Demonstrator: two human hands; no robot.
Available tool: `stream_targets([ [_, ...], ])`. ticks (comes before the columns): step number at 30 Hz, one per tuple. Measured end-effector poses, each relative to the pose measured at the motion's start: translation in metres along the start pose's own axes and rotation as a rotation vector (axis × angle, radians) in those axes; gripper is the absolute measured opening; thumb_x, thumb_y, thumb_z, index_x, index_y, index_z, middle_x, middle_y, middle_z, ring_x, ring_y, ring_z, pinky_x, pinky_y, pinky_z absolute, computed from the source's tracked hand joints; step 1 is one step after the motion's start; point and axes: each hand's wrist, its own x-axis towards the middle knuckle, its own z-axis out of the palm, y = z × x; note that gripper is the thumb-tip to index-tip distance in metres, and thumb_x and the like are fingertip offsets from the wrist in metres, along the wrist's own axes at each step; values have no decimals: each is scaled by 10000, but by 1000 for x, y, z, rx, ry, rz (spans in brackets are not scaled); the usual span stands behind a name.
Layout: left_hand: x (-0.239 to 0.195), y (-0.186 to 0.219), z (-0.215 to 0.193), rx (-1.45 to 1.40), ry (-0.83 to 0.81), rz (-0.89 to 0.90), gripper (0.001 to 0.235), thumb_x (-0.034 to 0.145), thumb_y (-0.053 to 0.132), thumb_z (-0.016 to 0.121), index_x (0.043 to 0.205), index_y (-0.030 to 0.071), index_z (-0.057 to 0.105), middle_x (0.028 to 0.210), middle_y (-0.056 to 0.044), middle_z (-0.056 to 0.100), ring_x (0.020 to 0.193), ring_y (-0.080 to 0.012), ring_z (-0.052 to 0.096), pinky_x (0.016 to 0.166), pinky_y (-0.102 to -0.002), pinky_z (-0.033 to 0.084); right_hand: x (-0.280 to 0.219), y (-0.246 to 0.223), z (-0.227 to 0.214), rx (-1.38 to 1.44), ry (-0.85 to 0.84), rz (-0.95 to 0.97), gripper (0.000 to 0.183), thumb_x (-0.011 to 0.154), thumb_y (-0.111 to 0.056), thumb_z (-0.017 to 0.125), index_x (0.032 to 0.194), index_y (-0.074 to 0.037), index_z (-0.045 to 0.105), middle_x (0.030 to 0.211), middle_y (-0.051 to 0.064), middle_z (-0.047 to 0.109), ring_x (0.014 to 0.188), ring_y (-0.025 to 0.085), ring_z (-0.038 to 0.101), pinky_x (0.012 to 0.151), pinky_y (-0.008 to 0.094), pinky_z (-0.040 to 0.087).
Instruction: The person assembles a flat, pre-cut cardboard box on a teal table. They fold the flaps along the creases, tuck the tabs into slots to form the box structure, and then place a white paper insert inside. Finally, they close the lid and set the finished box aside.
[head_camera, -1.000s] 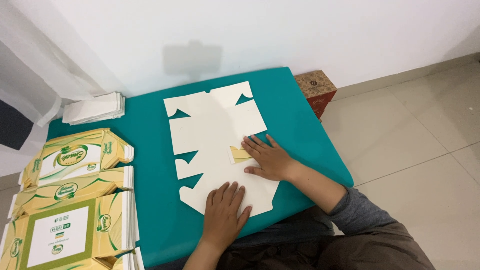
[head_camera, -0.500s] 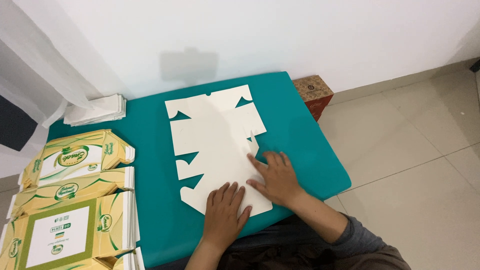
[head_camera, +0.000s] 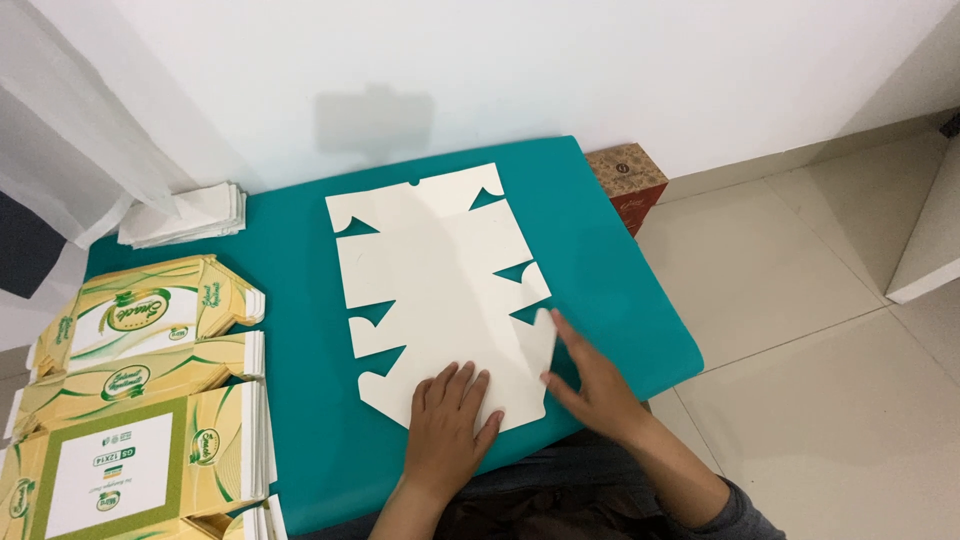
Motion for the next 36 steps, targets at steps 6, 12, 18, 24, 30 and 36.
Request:
stream_targets([
  [6,8,6,-14,112,3,138,627,1020,325,533,1614,239,353,1697,-54,329,1555,-390,270,1151,-577,315,-23,-7,9,-366,-292,-340,781,1042,-418,608,1640,-56,258,1697,162,329,1562,302,337,1263,514,212],
  [12,5,0,1,90,-15,191,590,998,261,512,1573,156,436,1648,-13,419,1554,-333,289,1220,-635,193,-33,-4,6,-639,-223,-451,829,1025,-624,560,1630,-102,343,1686,98,370,1574,284,297,1261,582,149],
  [18,1,-2,6,50,-38,178,584,1001,273,539,1568,164,449,1636,-11,444,1531,-294,347,1198,-618,225,10,16,22,-773,-176,-410,916,1030,-740,363,1674,-108,210,1737,82,229,1606,291,182,1276,572,84],
  [24,2,-2,3,31,-53,167,536,1035,282,503,1558,165,471,1632,-20,449,1531,-292,344,1197,-609,221,31,23,29,-741,-159,-371,900,1034,-730,314,1684,-132,144,1748,63,173,1613,277,157,1288,572,85],
  [30,1,-2,6,-29,-68,96,559,1035,316,484,1544,87,463,1590,-100,483,1497,-288,389,1219,-568,214,-17,-3,19,-737,-180,-419,943,1003,-773,387,1652,-97,282,1706,115,309,1595,301,219,1270,576,75],
  [36,3,2,-5,13,4,32,499,989,367,568,1387,65,561,1306,-104,608,1289,-313,531,1119,-529,365,-33,-12,33,-592,-62,-344,708,1049,-664,372,1579,-202,456,1466,177,539,1403,370,484,1191,642,247],
])
